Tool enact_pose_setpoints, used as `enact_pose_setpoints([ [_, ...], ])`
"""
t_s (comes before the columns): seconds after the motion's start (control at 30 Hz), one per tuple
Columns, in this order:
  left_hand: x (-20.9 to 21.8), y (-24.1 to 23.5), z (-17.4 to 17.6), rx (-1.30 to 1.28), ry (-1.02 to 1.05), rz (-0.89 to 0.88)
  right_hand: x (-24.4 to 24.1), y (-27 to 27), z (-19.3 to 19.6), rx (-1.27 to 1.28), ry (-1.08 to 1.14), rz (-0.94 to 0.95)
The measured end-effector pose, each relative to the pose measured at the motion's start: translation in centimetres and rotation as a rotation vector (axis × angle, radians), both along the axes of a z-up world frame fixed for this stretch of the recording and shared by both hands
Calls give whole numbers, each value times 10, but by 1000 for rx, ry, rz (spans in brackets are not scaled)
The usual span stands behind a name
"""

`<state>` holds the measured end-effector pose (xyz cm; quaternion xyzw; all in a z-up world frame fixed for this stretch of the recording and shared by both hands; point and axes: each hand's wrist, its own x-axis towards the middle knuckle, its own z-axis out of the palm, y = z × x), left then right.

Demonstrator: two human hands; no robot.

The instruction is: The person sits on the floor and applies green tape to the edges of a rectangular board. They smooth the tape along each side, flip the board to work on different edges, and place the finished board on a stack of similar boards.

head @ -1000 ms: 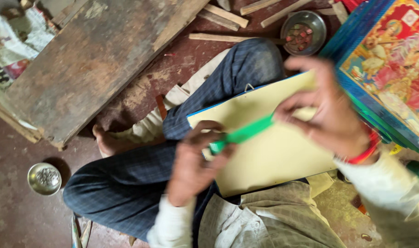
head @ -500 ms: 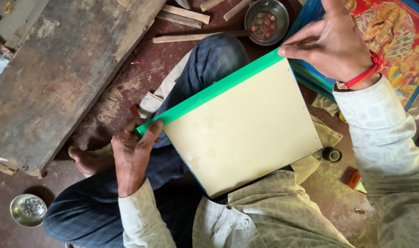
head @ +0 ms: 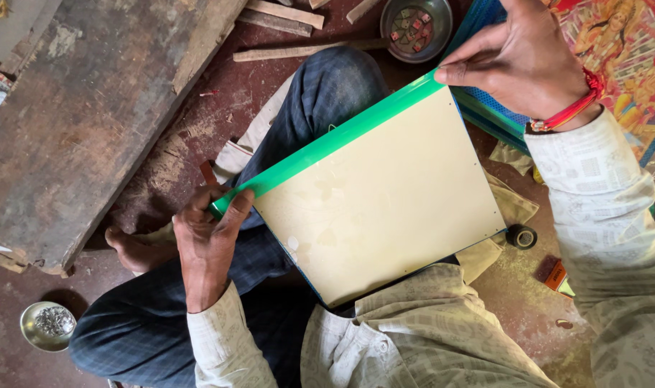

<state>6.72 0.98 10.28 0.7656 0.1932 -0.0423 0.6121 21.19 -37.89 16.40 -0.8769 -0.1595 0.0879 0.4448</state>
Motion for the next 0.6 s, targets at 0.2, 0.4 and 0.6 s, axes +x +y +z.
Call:
enact_pose_setpoints([
  [0.2, -1, 1, -2, 34, 7, -7, 2, 0, -3, 51, 21, 31],
  [0.4, 1, 0, -1, 33, 15, -3, 3, 1, -4, 60, -45, 72],
  [0.6, 2, 0, 5, 42, 10, 1, 3, -1, -8, 59, 13, 52],
])
